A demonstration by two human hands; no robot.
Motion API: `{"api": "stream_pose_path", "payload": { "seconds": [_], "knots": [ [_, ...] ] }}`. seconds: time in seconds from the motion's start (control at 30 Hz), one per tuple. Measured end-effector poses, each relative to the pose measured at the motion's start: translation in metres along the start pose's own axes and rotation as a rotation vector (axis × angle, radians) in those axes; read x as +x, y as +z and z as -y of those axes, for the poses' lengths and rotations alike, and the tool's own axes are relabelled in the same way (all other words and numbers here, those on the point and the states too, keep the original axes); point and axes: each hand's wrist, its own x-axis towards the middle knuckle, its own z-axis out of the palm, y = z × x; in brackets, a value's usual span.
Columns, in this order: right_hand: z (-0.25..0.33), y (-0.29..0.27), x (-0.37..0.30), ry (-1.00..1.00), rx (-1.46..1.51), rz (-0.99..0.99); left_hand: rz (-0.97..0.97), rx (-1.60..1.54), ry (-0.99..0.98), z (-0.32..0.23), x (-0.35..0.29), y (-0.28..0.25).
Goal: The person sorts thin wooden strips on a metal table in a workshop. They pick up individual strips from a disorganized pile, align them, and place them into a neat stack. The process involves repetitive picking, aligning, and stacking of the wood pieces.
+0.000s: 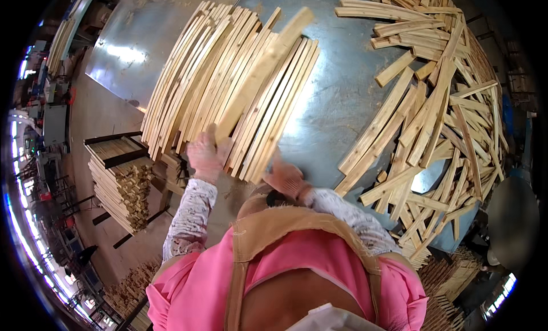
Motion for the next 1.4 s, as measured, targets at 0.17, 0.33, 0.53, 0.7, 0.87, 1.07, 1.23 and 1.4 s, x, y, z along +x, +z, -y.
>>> {"api": "stream_pose_path", "payload": {
  "seconds": [0.17, 0.33, 0.53, 0.7, 0.87, 1.07, 1.23, 1.4],
  "knots": [
    [-0.004, -0.018, 0.0, -0.153, -0.286, -0.283, -0.127, -0.011, -0.139, 0.074, -0.009, 0.003],
    [-0.074, -0.087, -0.069, 0.107, -0.565, -0.978, -0.12, 0.329, -0.201, 0.149, -0.018, 0.023],
    [-0.125, -0.075, -0.09, 0.549, -0.249, -1.103, -0.354, 0.292, -0.091, 0.113, 0.003, 0.021],
    [-0.197, -0.1, -0.105, 0.524, 0.322, -1.129, -0.262, -0.403, 0.52, -0.099, 0.01, 0.052],
    [-0.185, -0.124, -0.142, 0.209, 0.725, -1.091, 0.156, -0.346, 0.719, -0.314, -0.04, 0.086],
    [-0.164, -0.144, -0.17, 0.123, 0.54, -1.22, 0.282, -0.469, 0.599, -0.368, -0.044, 0.131],
    [-0.183, -0.148, -0.135, 0.065, 0.087, -0.818, 0.53, -0.804, 0.383, -0.349, -0.063, 0.119],
    [-0.171, -0.23, -0.137, -0.083, -0.107, -1.081, 0.65, -0.484, 0.201, -0.392, -0.068, 0.066]
  ]
}}
